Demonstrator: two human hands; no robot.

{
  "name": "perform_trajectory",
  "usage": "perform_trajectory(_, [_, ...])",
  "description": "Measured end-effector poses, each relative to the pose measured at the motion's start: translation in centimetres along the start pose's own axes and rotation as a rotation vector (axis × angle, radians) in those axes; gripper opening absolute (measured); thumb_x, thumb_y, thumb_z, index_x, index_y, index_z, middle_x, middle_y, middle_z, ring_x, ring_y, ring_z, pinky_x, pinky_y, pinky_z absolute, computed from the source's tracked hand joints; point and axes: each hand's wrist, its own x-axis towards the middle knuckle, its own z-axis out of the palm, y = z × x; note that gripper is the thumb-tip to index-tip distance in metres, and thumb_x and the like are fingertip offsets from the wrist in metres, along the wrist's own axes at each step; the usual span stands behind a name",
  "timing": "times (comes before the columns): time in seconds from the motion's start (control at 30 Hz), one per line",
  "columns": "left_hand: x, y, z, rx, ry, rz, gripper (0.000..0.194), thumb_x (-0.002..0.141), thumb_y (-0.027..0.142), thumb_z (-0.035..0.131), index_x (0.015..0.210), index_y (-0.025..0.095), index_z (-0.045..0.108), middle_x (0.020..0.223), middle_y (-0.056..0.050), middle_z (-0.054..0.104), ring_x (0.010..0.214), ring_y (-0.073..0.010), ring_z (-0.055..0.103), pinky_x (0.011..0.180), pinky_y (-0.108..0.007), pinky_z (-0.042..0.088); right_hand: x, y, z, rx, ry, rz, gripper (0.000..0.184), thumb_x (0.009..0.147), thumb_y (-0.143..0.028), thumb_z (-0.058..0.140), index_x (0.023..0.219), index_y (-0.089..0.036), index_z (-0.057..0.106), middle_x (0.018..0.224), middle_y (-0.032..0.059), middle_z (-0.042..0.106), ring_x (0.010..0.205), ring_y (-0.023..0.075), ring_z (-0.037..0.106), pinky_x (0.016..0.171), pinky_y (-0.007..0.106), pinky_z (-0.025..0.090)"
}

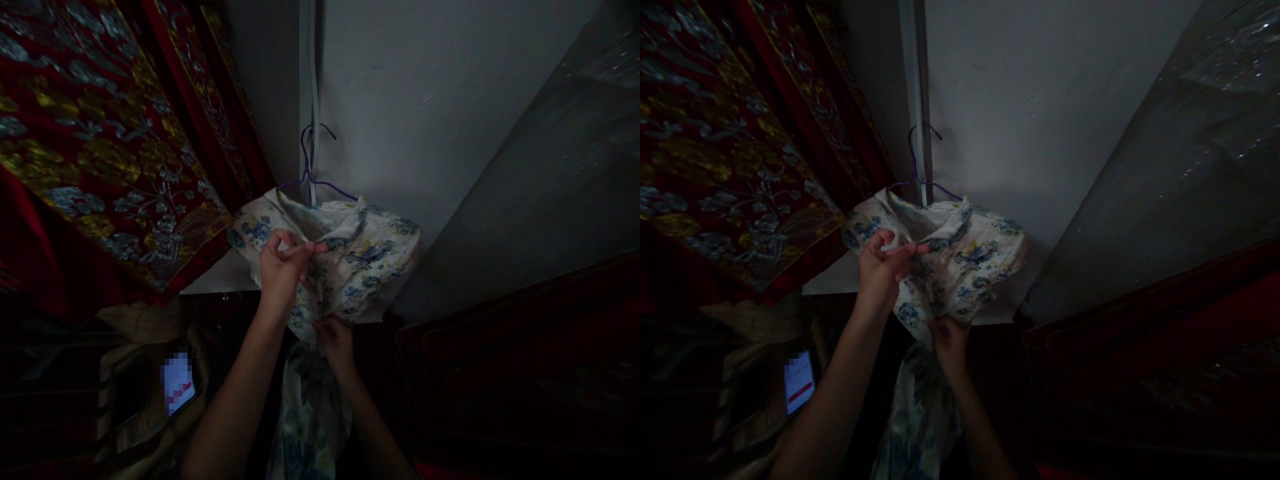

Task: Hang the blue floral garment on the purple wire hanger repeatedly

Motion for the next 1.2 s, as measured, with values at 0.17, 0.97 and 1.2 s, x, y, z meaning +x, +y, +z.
perform_trajectory(0.17, [3.0, 3.0, 3.5, -0.021, -0.099, 0.137, 0.045, 0.068, 0.015, 0.076, 0.084, 0.025, 0.035, 0.058, 0.008, 0.067, 0.033, -0.0044, 0.044, 0.035, -0.014, 0.019, 5.0, 1.6, -1.4, -0.068, -0.002, -0.041, 0.035, 0.078, -0.048, 0.069, 0.059, -0.022, 0.057, 0.055, -0.0026, 0.050, 0.055, 0.0146, 0.047, 0.056, 0.026, 0.037])
perform_trajectory(0.97, [2.3, 0.9, 1.4, 0.244, -0.221, 0.214, 0.028, 0.086, 0.023, 0.069, 0.079, 0.023, 0.041, 0.069, 0.005, 0.066, 0.041, -0.0040, 0.044, 0.041, -0.016, 0.035, 10.3, -15.4, -3.8, -0.008, -0.077, -0.459, 0.042, 0.097, -0.037, 0.057, 0.138, -0.026, 0.058, 0.096, 0.0038, 0.071, 0.079, 0.0169, 0.066, 0.072, 0.030, 0.053])
perform_trajectory(1.2, [1.9, 0.3, 1.1, 0.197, -0.211, 0.189, 0.031, 0.085, 0.022, 0.070, 0.081, 0.024, 0.040, 0.068, 0.005, 0.064, 0.042, -0.0065, 0.049, 0.041, -0.017, 0.037, 13.3, -21.7, -2.5, -0.281, -0.046, -0.769, 0.015, 0.098, -0.025, 0.054, 0.089, -0.020, 0.065, 0.070, -0.0025, 0.064, 0.064, 0.0127, 0.061, 0.064, 0.025, 0.045])
